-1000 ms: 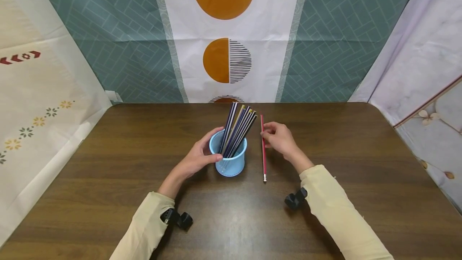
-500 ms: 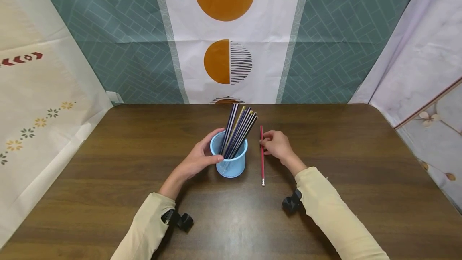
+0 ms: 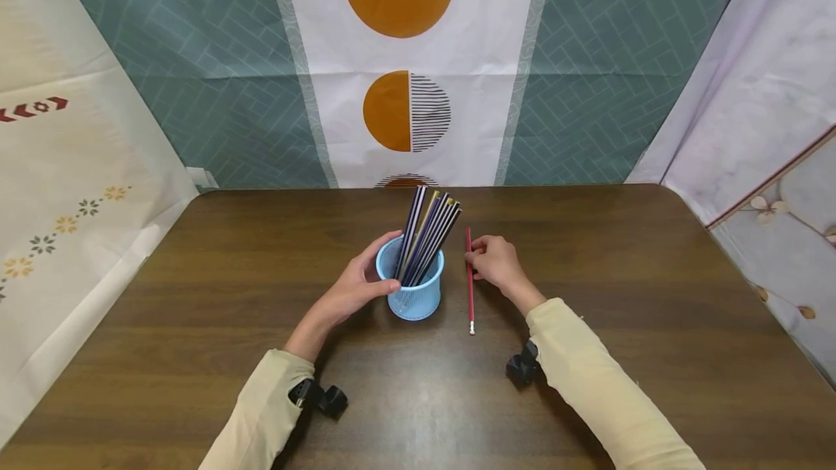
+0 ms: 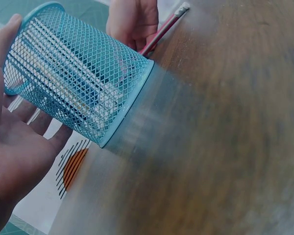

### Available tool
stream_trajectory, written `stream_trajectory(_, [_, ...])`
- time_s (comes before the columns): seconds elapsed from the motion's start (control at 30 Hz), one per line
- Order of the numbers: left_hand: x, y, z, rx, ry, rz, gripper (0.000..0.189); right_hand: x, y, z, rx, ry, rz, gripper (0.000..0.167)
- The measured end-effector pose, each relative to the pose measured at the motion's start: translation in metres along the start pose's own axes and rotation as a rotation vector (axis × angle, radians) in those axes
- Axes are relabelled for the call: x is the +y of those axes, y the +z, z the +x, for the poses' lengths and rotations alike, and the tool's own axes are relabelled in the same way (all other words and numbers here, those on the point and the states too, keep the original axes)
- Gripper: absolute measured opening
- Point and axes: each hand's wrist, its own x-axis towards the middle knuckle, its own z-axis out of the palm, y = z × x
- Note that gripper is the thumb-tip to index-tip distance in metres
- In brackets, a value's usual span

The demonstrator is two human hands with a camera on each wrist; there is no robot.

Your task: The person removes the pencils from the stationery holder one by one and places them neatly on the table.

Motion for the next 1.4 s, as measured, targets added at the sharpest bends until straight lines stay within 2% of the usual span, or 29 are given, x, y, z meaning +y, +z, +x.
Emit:
stream_trajectory(0.3, [0.000, 0.000, 0.000, -0.002, 0.008, 0.005, 0.081, -0.001, 0.002, 0.000, 0.018, 0.019, -0.032, 0.038])
stream_trajectory(0.63, [-0.001, -0.001, -0.001, -0.002, 0.017, 0.003, 0.082, -0.001, 0.003, -0.002, 0.020, 0.014, -0.014, 0.035])
stream_trajectory(1.0, [0.001, 0.000, -0.001, 0.006, -0.007, 0.029, 0.079, -0.001, -0.002, -0.005, 0.031, 0.009, -0.042, 0.028])
stream_trajectory(1.4, [-0.001, 0.000, -0.001, 0.007, 0.008, 0.021, 0.086, -0.009, -0.011, -0.010, 0.042, -0.025, -0.040, 0.030])
